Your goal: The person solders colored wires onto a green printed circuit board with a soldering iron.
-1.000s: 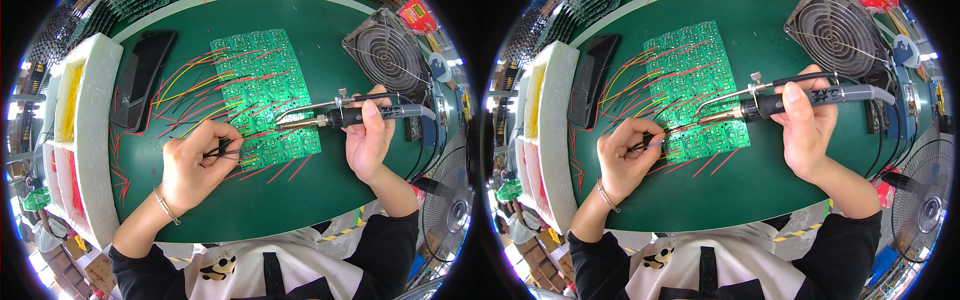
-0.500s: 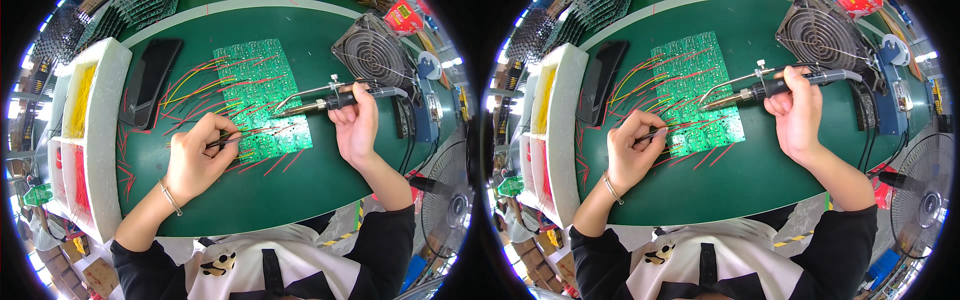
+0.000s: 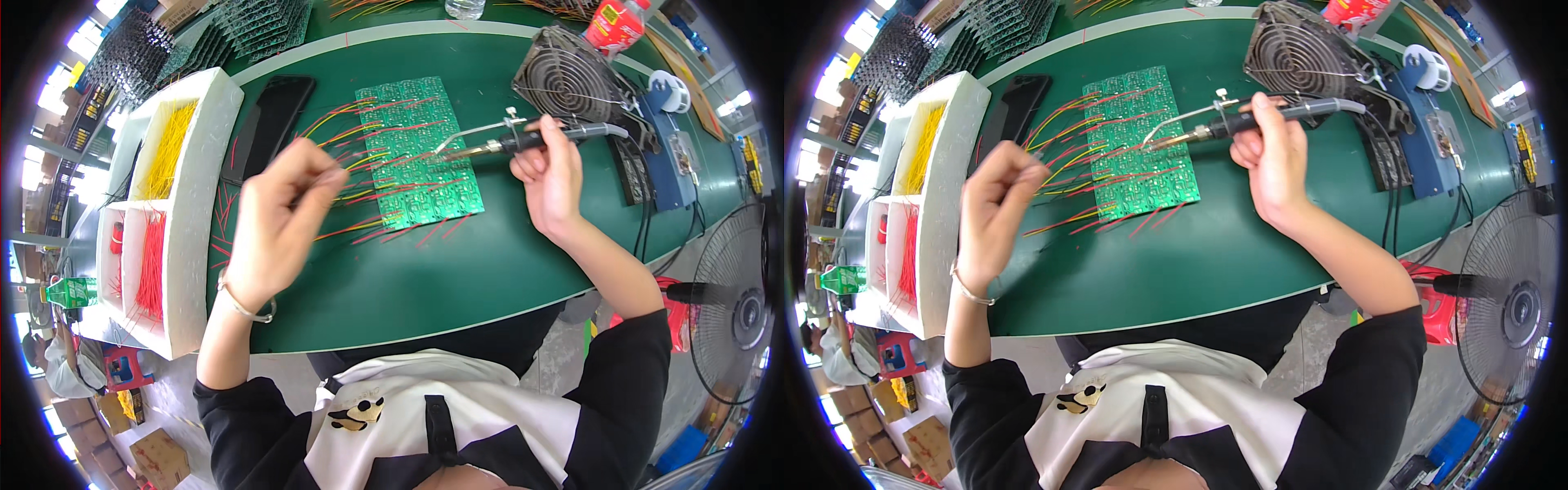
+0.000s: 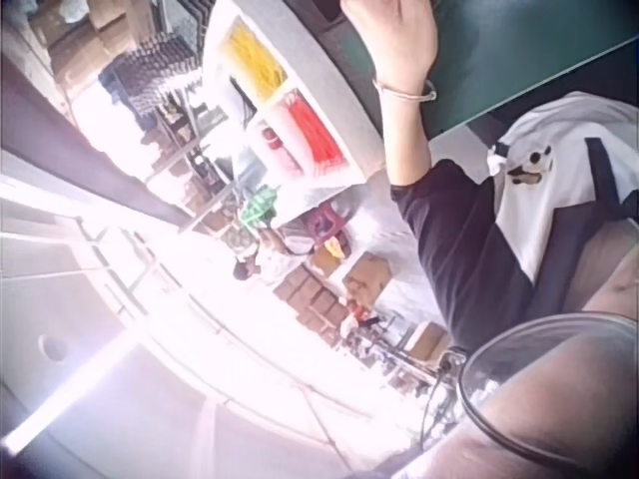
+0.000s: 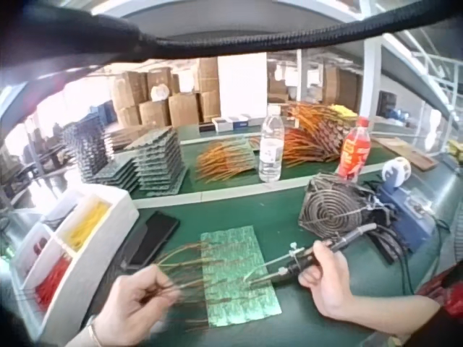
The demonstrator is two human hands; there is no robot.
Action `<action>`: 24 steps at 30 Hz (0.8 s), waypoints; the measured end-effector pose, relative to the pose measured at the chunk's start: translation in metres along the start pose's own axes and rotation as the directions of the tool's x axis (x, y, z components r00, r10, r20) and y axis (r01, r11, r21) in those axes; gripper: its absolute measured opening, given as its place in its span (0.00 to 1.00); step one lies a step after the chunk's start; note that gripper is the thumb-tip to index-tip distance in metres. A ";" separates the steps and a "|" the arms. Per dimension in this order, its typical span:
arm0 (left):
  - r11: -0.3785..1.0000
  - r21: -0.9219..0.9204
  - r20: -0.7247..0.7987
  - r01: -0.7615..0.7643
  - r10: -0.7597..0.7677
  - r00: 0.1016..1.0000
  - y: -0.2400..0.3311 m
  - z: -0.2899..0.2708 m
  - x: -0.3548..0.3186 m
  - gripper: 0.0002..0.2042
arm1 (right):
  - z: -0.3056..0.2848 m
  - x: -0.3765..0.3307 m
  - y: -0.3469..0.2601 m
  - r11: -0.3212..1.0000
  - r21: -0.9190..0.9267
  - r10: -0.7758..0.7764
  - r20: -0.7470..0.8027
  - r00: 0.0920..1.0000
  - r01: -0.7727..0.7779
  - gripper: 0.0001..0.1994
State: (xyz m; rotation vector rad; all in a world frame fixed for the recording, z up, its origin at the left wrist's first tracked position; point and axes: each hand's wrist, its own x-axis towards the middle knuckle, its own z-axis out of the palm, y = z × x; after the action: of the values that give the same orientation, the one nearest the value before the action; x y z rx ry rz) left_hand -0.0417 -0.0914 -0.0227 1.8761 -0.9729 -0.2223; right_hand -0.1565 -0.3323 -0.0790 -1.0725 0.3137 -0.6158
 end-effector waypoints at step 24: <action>0.996 -0.045 0.121 -0.081 0.086 0.989 -0.037 0.043 -0.024 0.05 | -0.008 -0.040 0.000 0.992 -0.015 -0.125 0.125 0.984 0.128 0.06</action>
State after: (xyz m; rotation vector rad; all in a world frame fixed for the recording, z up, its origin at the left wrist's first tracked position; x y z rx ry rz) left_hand -0.0609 -0.0959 -0.0809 1.7975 -1.1207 -0.3077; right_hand -0.1917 -0.3136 -0.0850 -1.1540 0.1457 -0.6571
